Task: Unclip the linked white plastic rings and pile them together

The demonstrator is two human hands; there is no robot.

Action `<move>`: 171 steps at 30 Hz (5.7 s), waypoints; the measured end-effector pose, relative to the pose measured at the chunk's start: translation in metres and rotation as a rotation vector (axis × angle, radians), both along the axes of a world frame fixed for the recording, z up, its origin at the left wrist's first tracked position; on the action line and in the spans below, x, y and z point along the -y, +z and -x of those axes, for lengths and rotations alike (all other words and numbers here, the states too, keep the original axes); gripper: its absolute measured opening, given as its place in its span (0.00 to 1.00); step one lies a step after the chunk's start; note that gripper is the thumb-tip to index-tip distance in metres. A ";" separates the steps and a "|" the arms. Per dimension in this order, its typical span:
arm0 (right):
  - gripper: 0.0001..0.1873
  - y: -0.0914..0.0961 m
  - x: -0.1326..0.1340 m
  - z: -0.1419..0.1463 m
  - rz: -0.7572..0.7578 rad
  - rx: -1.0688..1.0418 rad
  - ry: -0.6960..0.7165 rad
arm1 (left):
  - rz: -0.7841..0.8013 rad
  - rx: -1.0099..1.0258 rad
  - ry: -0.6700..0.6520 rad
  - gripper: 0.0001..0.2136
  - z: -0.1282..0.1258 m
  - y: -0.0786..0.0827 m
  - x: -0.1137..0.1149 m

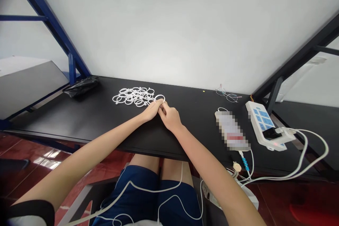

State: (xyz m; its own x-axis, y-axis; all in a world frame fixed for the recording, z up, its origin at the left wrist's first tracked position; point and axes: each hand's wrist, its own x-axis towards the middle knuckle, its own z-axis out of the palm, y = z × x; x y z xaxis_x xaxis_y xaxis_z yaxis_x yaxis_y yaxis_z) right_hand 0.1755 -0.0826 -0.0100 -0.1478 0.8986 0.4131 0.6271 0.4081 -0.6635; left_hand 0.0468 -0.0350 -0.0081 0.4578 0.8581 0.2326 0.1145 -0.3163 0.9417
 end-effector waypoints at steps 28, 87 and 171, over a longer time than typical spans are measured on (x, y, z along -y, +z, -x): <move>0.18 -0.001 0.006 0.005 -0.084 0.074 0.065 | 0.141 0.176 0.049 0.19 0.012 0.003 -0.018; 0.20 -0.002 -0.003 0.001 0.065 -0.257 0.038 | -0.366 -0.216 0.164 0.18 0.021 0.009 -0.001; 0.25 0.010 -0.035 -0.096 0.178 0.046 -0.138 | -0.427 -0.841 0.176 0.26 0.098 -0.016 -0.133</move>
State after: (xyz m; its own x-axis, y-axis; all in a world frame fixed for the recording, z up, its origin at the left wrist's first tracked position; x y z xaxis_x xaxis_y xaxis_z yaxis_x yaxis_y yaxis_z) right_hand 0.2719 -0.0481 0.0002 -0.0339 0.9697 0.2419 0.7003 0.1957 -0.6865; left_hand -0.0516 0.0982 -0.0241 0.4900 0.8495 0.1954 0.7792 -0.5274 0.3386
